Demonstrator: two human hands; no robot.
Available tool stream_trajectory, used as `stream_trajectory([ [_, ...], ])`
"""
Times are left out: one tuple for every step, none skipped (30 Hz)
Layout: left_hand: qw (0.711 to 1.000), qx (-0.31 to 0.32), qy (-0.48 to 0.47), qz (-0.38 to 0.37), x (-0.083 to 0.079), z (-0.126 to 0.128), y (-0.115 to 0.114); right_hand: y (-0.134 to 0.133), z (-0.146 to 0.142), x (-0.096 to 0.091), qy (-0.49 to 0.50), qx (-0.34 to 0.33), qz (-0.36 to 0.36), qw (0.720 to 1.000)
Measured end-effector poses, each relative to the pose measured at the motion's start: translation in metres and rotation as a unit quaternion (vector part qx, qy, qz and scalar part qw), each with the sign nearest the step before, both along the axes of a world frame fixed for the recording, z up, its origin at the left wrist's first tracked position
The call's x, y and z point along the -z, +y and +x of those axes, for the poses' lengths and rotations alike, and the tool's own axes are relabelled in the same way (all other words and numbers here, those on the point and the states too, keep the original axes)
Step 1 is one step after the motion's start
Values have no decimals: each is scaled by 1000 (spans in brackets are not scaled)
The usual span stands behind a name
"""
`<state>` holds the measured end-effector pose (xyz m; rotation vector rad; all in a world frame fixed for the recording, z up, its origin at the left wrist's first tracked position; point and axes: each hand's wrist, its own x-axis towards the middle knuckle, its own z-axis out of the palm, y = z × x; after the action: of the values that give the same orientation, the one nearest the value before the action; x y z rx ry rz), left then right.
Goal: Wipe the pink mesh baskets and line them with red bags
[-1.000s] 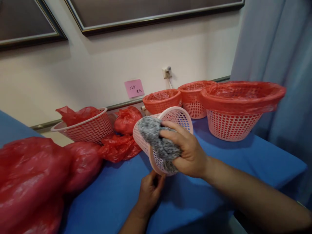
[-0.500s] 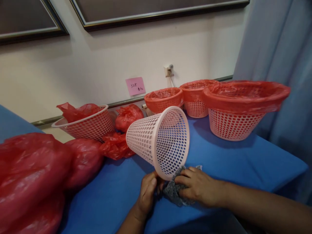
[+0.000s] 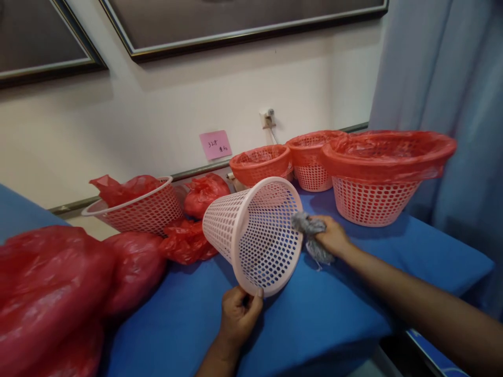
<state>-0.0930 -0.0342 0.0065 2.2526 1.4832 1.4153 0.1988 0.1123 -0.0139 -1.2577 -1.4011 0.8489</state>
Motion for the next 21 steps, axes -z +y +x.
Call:
stream_trajectory([
  [1000,2,7,3,-1,1,0,11,3,-3,31,41,-21,998],
  [1000,6,13,3,-1,2,0,18,3,-5,48,63,-37,996],
  [1000,11,19,1,-2,3,-1,23,2,-7,58,68,-51,995],
  [1000,16,23,-3,-3,4,-1,24,-2,-9,70,65,-70,993],
  [999,22,25,-8,-4,5,-1,20,-8,-9,83,55,-90,991],
  [999,28,26,-13,-5,5,-2,13,-16,-9,94,41,-107,989],
  [999,35,26,-18,-6,6,-2,2,-25,-8,109,20,-128,986],
  [998,43,25,-25,-6,6,-2,-12,-34,-7,128,-7,-152,980],
  [998,52,24,-31,-7,7,-3,-28,-43,-7,151,-42,-179,971],
  [997,63,22,-37,-7,7,-3,-46,-51,-6,196,-96,-226,950],
  [996,73,21,-43,-7,8,-3,-65,-58,-7,234,-151,-276,920],
  [995,83,18,-48,-7,9,-3,-83,-64,-8,262,-200,-301,895],
  [995,88,15,-54,-7,9,-3,-100,-69,-10,292,-232,-316,872],
  [994,89,12,-57,-7,9,-4,-115,-74,-12,323,-253,-325,852],
  [994,86,9,-59,-7,9,-4,-126,-77,-15,349,-267,-327,837],
  [995,82,8,-62,-7,8,-3,-135,-80,-19,370,-276,-324,826],
  [995,77,9,-65,-7,8,-3,-141,-82,-22,384,-282,-317,820],
  [995,73,10,-67,-6,7,-3,-145,-84,-26,390,-287,-306,820],
  [995,70,10,-67,-5,5,-2,-146,-86,-30,387,-296,-290,824],
  [995,72,9,-68,-4,4,-2,-145,-87,-35,377,-307,-267,832],
  [994,81,8,-72,-1,1,-1,-144,-88,-40,358,-316,-233,847],
])
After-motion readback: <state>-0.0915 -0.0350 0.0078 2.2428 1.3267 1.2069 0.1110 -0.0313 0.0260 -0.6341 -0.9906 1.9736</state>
